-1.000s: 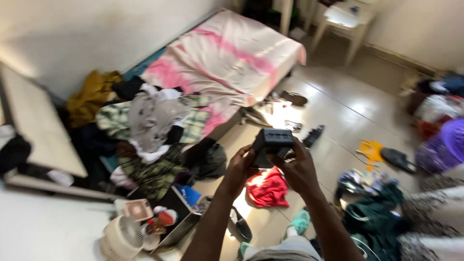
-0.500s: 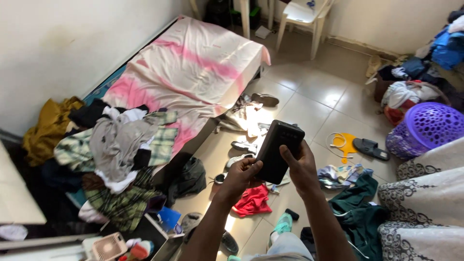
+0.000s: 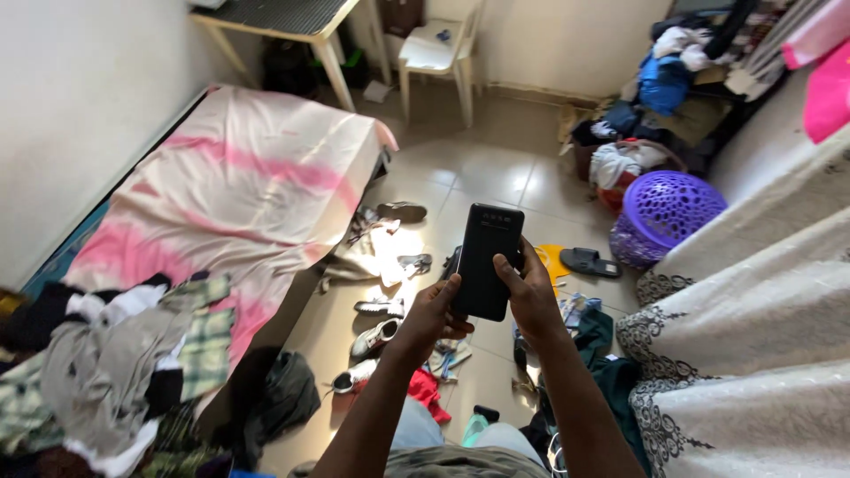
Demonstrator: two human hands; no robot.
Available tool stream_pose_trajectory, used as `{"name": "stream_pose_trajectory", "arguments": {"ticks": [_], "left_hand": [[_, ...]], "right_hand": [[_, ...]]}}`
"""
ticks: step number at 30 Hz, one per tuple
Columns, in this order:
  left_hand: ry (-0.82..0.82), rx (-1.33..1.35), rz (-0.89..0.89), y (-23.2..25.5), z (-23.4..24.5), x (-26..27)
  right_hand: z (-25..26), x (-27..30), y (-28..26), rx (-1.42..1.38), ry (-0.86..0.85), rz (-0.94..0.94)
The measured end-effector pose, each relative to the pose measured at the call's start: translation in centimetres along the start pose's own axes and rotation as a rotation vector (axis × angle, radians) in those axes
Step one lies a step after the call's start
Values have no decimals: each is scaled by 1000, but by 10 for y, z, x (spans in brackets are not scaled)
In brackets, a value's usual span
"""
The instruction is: Picking up various scattered items around the room and placing a shirt into a laundry basket.
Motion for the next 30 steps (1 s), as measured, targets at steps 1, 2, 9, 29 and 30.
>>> {"name": "stream_pose_trajectory", "arguments": {"ticks": [1, 2, 9, 29, 30], "left_hand": [[-13, -7, 3, 3, -6, -4], [-31, -14, 5, 7, -12, -9], [-119, -19, 37, 17, -35, -60], [-167, 1, -13, 104, 47, -317], [-165, -5, -60, 103, 58, -329]], "right_hand": [[5, -1, -5, 0, 15, 3], [9, -2, -9, 1, 25, -29], [43, -27, -7, -72, 106, -69], [40, -301, 49, -307, 149, -181], [35, -309, 51, -298, 134, -138]]}}
Point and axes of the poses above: each hand's wrist, its own x-axis away from the middle knuckle, its own z-axis out of the back of the hand, y = z × x, the point moved 4 cm from there along -x, towards the middle knuckle, and after that the axes turned 1 degree about -y, right-handed, at the moved point
